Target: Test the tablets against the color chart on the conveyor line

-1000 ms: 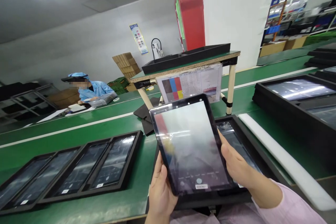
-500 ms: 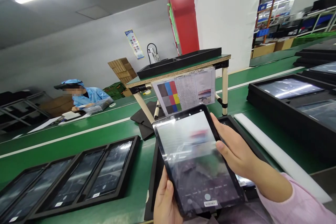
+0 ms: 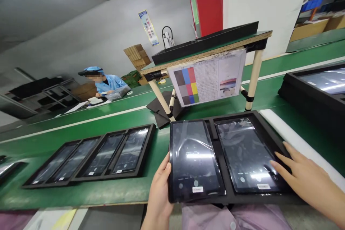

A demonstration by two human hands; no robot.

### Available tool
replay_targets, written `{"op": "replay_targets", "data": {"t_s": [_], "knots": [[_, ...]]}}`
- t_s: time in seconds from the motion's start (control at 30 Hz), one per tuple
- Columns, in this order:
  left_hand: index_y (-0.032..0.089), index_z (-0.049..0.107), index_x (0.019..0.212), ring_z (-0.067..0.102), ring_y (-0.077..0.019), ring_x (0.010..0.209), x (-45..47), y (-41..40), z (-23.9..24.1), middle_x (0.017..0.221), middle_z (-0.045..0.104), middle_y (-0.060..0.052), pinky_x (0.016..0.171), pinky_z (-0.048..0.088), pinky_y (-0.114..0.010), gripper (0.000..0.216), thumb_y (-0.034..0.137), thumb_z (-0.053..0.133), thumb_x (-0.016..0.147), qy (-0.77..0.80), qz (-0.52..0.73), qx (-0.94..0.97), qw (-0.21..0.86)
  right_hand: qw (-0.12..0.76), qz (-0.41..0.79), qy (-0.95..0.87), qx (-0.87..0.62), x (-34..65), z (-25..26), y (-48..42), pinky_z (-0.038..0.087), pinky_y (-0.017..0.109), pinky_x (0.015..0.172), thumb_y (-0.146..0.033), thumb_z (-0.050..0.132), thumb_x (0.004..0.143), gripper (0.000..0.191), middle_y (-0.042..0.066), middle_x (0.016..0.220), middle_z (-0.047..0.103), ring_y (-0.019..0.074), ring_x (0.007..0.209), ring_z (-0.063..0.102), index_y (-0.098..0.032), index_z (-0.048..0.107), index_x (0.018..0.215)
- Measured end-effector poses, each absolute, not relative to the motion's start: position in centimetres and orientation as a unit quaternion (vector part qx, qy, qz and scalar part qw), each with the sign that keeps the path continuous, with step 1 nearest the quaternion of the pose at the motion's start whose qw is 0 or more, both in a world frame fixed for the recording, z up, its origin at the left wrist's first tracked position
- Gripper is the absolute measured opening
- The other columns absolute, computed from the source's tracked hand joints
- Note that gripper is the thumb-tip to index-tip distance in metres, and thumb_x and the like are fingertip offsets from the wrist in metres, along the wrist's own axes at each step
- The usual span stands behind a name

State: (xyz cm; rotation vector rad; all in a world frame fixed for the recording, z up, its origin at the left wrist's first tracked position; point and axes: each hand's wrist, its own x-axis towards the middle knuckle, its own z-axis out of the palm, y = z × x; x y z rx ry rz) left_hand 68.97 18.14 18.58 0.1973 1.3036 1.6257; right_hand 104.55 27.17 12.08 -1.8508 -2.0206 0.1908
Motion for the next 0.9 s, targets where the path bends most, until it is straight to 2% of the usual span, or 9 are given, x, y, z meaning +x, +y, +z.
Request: {"op": "replay_targets", "data": {"t_s": [0.1, 0.2, 0.33, 0.43, 0.53, 0.63, 0.73, 0.8, 0.9], "knots": [[0.016, 0.072, 0.116, 0.064, -0.0334, 0.118, 68.3, 19.3, 17.8, 0.118, 0.073, -0.014, 0.098, 0.054, -0.041, 0.071, 0.033, 0.092, 0.050, 0.556, 0.643, 0.103, 0.516, 0.208, 0.069, -0.710, -0.669, 103.2, 11.3, 27.0, 0.042, 0.065, 0.104, -0.072, 0.035, 0.077, 0.079, 0.029, 0.142, 0.049, 0.0480, 0.131, 0.047, -0.006, 0.075, 0.098], [0.015, 0.070, 0.118, 0.062, -0.0334, 0.122, 67.8, 20.2, 16.9, 0.121, 0.071, -0.015, 0.103, 0.050, -0.044, 0.061, 0.033, 0.083, 0.062, 0.584, 0.614, 0.137, 0.513, 0.239, 0.144, -0.662, -0.696, 102.3, 12.4, 27.7, 0.038, 0.064, 0.109, -0.071, 0.041, 0.073, 0.066, 0.026, 0.145, 0.048, 0.0455, 0.137, 0.041, -0.014, 0.072, 0.083], [0.013, 0.064, 0.126, 0.055, -0.0304, 0.131, 67.2, 20.5, 16.0, 0.132, 0.065, -0.017, 0.114, 0.038, -0.046, 0.051, 0.035, 0.067, 0.080, 0.651, 0.586, 0.205, 0.437, 0.372, 0.282, -0.542, -0.699, 101.9, 15.1, 27.3, 0.034, 0.060, 0.113, -0.074, 0.058, 0.060, 0.056, 0.018, 0.147, 0.049, 0.0438, 0.137, 0.042, -0.022, 0.067, 0.076], [0.021, 0.050, 0.142, 0.044, -0.0236, 0.141, 66.9, 19.8, 15.7, 0.148, 0.052, -0.011, 0.121, 0.026, -0.041, 0.058, 0.037, 0.061, 0.088, 0.664, 0.599, 0.296, 0.335, 0.438, 0.489, -0.438, -0.614, 101.1, 17.0, 25.9, 0.052, 0.052, 0.098, -0.074, 0.069, 0.060, 0.069, 0.015, 0.143, 0.054, 0.0398, 0.126, 0.055, -0.025, 0.066, 0.109], [0.025, 0.046, 0.145, 0.045, -0.0245, 0.140, 67.3, 18.5, 15.6, 0.150, 0.051, -0.010, 0.120, 0.028, -0.045, 0.059, 0.050, 0.055, 0.093, 0.656, 0.588, 0.410, 0.236, 0.414, 0.619, -0.385, -0.545, 100.2, 18.1, 25.1, 0.061, 0.044, 0.080, -0.065, 0.077, 0.064, 0.098, 0.013, 0.145, 0.052, 0.0352, 0.113, 0.065, -0.035, 0.038, 0.149], [0.022, 0.055, 0.137, 0.051, -0.0268, 0.134, 68.1, 17.3, 15.5, 0.140, 0.060, -0.012, 0.117, 0.034, -0.045, 0.057, 0.057, 0.054, 0.092, 0.644, 0.563, 0.466, 0.227, 0.411, 0.601, -0.393, -0.562, 100.0, 18.3, 25.5, 0.062, 0.039, 0.077, -0.057, 0.081, 0.063, 0.106, 0.013, 0.145, 0.052, 0.0333, 0.107, 0.069, -0.035, 0.032, 0.154], [0.023, 0.062, 0.130, 0.056, -0.0265, 0.129, 69.1, 16.4, 15.4, 0.133, 0.065, -0.012, 0.114, 0.040, -0.043, 0.050, 0.056, 0.053, 0.093, 0.635, 0.511, 0.515, 0.265, 0.395, 0.593, -0.409, -0.570, 100.7, 18.6, 25.9, 0.063, 0.040, 0.078, -0.059, 0.081, 0.061, 0.111, 0.015, 0.146, 0.052, 0.0359, 0.110, 0.067, -0.028, 0.031, 0.156], [0.024, 0.063, 0.129, 0.058, -0.0259, 0.126, 69.9, 16.0, 15.6, 0.132, 0.065, -0.011, 0.112, 0.042, -0.042, 0.047, 0.054, 0.052, 0.094, 0.625, 0.484, 0.538, 0.293, 0.399, 0.576, -0.434, -0.567, 101.2, 19.2, 25.8, 0.061, 0.040, 0.085, -0.063, 0.082, 0.056, 0.117, 0.016, 0.150, 0.047, 0.0387, 0.123, 0.058, -0.023, 0.034, 0.155], [0.023, 0.058, 0.136, 0.058, -0.0262, 0.127, 71.7, 15.7, 15.9, 0.137, 0.062, -0.013, 0.112, 0.042, -0.042, 0.053, 0.055, 0.052, 0.094, 0.590, 0.487, 0.538, 0.353, 0.465, 0.520, -0.483, -0.528, 100.8, 20.0, 25.1, 0.052, 0.038, 0.102, -0.065, 0.083, 0.052, 0.117, 0.013, 0.153, 0.042, 0.0363, 0.140, 0.040, -0.021, 0.040, 0.152]]}}
